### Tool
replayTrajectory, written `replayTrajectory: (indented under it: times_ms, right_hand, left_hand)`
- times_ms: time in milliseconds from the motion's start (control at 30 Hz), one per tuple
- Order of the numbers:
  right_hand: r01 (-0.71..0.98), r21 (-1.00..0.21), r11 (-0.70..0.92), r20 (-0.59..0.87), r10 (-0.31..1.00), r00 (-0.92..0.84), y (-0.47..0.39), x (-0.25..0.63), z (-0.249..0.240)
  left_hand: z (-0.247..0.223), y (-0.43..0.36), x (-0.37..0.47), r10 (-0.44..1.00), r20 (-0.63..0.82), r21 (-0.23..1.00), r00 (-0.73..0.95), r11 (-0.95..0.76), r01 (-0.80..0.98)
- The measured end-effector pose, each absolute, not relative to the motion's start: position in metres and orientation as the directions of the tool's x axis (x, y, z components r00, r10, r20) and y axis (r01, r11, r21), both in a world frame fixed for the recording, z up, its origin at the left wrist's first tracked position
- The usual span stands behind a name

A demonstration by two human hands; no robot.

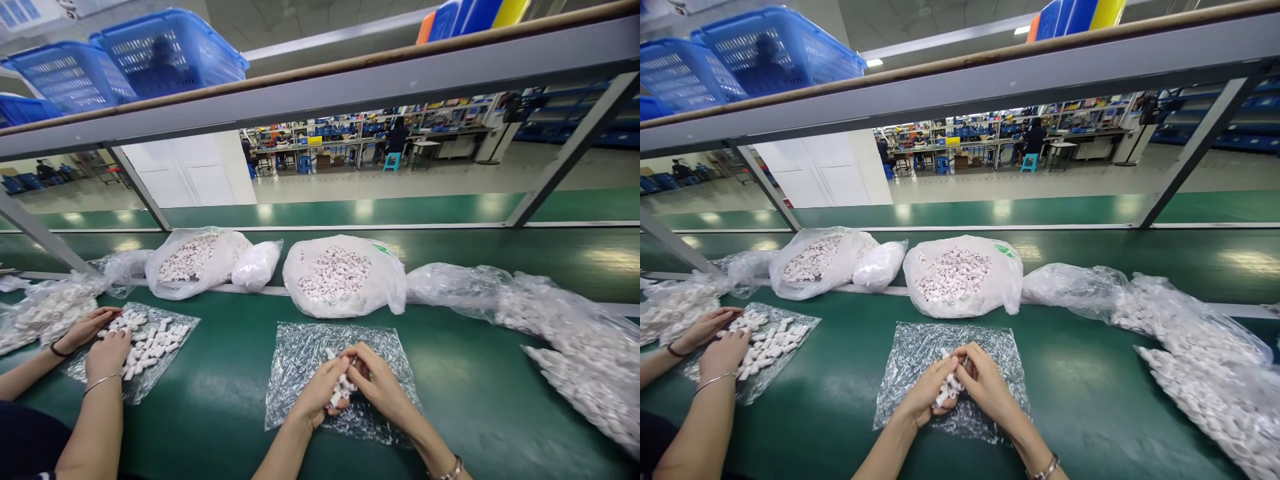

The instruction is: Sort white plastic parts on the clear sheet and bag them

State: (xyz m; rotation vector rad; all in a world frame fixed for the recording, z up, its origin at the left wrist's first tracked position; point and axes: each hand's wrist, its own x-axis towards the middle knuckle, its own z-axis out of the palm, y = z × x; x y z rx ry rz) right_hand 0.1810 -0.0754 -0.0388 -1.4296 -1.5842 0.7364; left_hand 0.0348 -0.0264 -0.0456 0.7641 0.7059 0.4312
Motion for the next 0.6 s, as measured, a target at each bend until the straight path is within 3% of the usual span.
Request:
replayTrajectory:
  times_ms: [267, 500, 600]
  right_hand:
    - [0.448, -0.893, 0.040, 0.146, 0.968, 0.205, -0.073, 0.191, -0.040]
    - [0.499, -0.856, 0.137, 0.149, 0.989, -0.014, -0.077, 0.180, -0.034]
    - [0.491, -0.862, 0.127, 0.136, 0.991, -0.016, -0.078, 0.180, -0.033]
  left_hand:
    - [-0.048, -0.011, 0.026, 0.589, -0.385, 0.648, 0.710, 0.721, -0.246]
    - [-0.059, -0.009, 0.029, 0.575, -0.430, 0.563, 0.696, 0.774, -0.291]
    - [-0.062, -0.010, 0.031, 0.557, -0.439, 0.538, 0.705, 0.791, -0.291]
